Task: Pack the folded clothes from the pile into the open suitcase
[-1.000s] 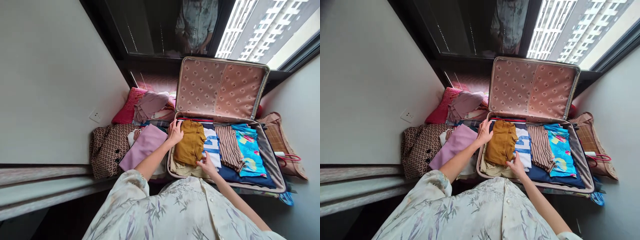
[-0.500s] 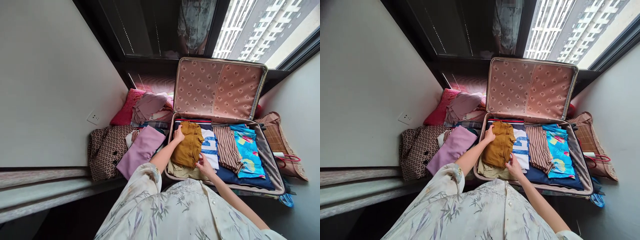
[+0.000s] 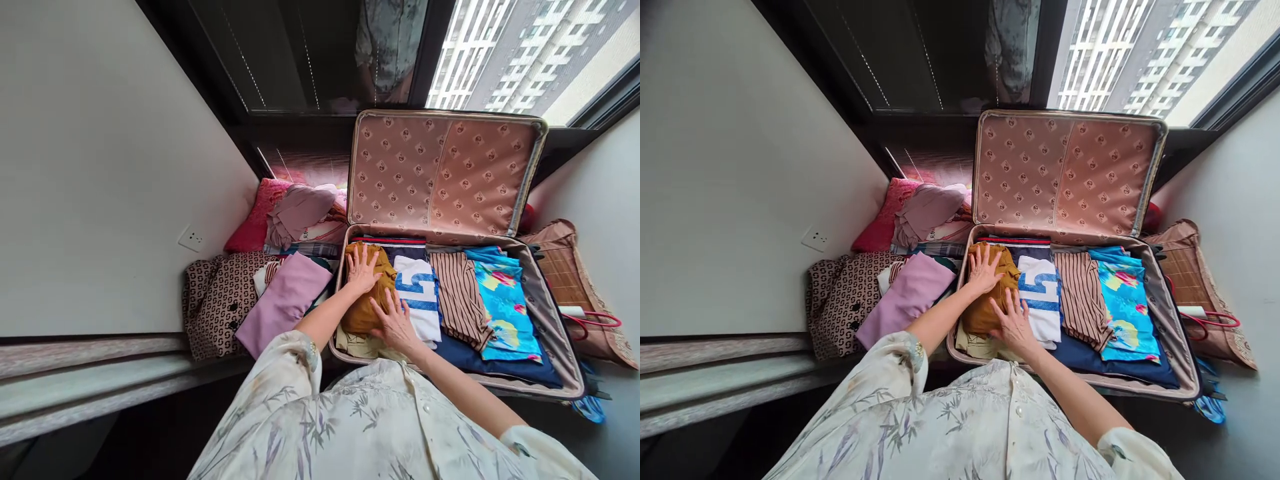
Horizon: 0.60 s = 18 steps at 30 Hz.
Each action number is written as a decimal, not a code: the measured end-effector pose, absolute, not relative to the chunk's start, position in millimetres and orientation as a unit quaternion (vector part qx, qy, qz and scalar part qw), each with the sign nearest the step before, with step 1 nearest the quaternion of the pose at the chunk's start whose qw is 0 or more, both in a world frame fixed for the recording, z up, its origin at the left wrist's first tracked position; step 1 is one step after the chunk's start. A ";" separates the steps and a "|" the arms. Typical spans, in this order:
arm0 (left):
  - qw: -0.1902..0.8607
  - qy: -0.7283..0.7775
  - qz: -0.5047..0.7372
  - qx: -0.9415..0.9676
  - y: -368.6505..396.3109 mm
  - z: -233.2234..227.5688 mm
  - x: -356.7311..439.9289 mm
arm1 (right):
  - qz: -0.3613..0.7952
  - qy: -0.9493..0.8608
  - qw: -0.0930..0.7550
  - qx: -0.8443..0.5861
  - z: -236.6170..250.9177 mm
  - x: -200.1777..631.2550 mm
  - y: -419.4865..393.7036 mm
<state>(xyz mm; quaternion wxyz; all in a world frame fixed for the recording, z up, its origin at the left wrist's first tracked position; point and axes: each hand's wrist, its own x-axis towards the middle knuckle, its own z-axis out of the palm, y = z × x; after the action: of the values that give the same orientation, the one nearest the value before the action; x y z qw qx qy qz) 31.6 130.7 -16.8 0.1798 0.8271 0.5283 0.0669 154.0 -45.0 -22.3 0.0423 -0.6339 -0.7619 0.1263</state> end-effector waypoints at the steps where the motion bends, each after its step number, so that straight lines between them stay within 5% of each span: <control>1: 0.193 0.524 0.049 0.828 132.9 -24.1 35.4 | 0.133 -0.765 0.020 -0.630 -28.1 151.6 -40.7; 10: 0.245 0.499 -0.062 0.829 150.8 -74.2 42.5 | 0.193 -0.742 -0.117 -0.632 -84.1 153.6 -29.1; 18: 0.285 0.481 -0.035 0.828 138.3 -46.3 37.1 | 0.163 -0.754 -0.142 -0.621 -84.3 157.6 -26.1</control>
<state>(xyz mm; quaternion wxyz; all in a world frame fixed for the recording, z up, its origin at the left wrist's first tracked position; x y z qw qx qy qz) 37.1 138.3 -46.3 0.2850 0.8283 0.4812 -0.0349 157.6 -26.1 -84.3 -0.1420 -0.6209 -0.7536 0.1626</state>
